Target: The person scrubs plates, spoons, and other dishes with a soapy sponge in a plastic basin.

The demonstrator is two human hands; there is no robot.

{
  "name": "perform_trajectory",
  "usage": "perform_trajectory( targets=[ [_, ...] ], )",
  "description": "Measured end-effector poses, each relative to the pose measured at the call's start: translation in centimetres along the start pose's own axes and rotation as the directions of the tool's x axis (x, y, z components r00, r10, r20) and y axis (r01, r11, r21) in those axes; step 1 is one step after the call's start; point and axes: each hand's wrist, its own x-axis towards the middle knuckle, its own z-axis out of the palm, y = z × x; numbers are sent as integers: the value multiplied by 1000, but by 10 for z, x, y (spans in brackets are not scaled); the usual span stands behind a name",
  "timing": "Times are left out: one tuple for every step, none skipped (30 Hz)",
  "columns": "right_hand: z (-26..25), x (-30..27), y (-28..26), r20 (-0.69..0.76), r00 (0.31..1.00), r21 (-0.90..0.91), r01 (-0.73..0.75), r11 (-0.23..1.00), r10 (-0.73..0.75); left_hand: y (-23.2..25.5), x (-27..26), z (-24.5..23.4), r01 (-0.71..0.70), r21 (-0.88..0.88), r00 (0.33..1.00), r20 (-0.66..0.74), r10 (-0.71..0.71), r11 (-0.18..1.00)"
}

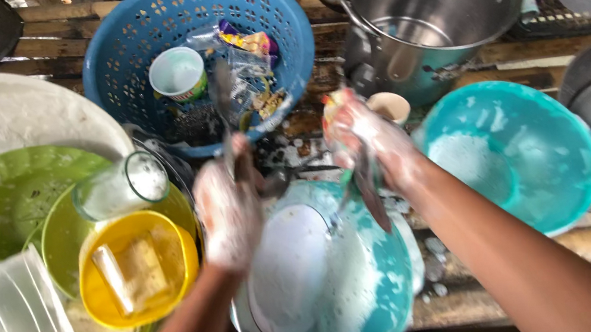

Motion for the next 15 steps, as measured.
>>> perform_trajectory(
  targets=[
    [2, 2, -2, 55, 998, -27, -15, 1000, 17, 0, 15, 8, -11, -216, 999, 35, 19, 976],
    [5, 5, -7, 118, 992, -54, -26, 998, 32, 8, 42, 14, -20, -421, 997, 58, 49, 907],
    [8, 6, -13, 174, 984, -104, -23, 994, 41, 13, 61, 15, -21, -606, 994, 76, 85, 795],
    [12, 7, -19, 232, 971, -152, -15, 988, 51, 18, 75, 12, 73, -636, 980, 188, 63, 768],
    [16, 9, -24, 289, 955, -200, -4, 980, 63, 26, 87, 6, 168, -653, 953, 300, 49, 738],
    [19, 11, -28, 327, 942, -176, -14, 984, 72, 34, 90, 3, 269, -657, 908, 417, 42, 705],
    [22, 15, -31, 365, 928, -153, -24, 988, 79, 43, 90, -1, 292, -591, 896, 444, 1, 752],
    [19, 15, -36, 395, 915, -135, -35, 990, 87, 54, 87, -2, 317, -524, 880, 473, -40, 790],
    [16, 16, -39, 479, 871, -103, -68, 992, 109, 64, 82, -1, 340, -453, 863, 498, -83, 824],
    [16, 18, -40, 564, 815, -76, -106, 991, 131, 72, 75, -1, 459, -437, 790, 600, -130, 774],
    [16, 19, -42, 644, 751, -54, -147, 988, 147, 76, 67, 1, 570, -404, 701, 694, -166, 716],
    [18, 18, -41, 611, 775, -65, -150, 986, 159, 76, 63, 1, 671, -352, 602, 773, -201, 653],
    [18, 16, -39, 578, 798, -77, -153, 985, 169, 78, 62, 7, 696, -324, 555, 809, -194, 641],
    [18, 13, -37, 542, 821, -88, -157, 984, 179, 80, 63, 17, 720, -294, 505, 843, -184, 629],
    [19, 11, -33, 508, 844, -86, -147, 985, 170, 81, 67, 23, 742, -262, 453, 874, -174, 617]
  ],
)
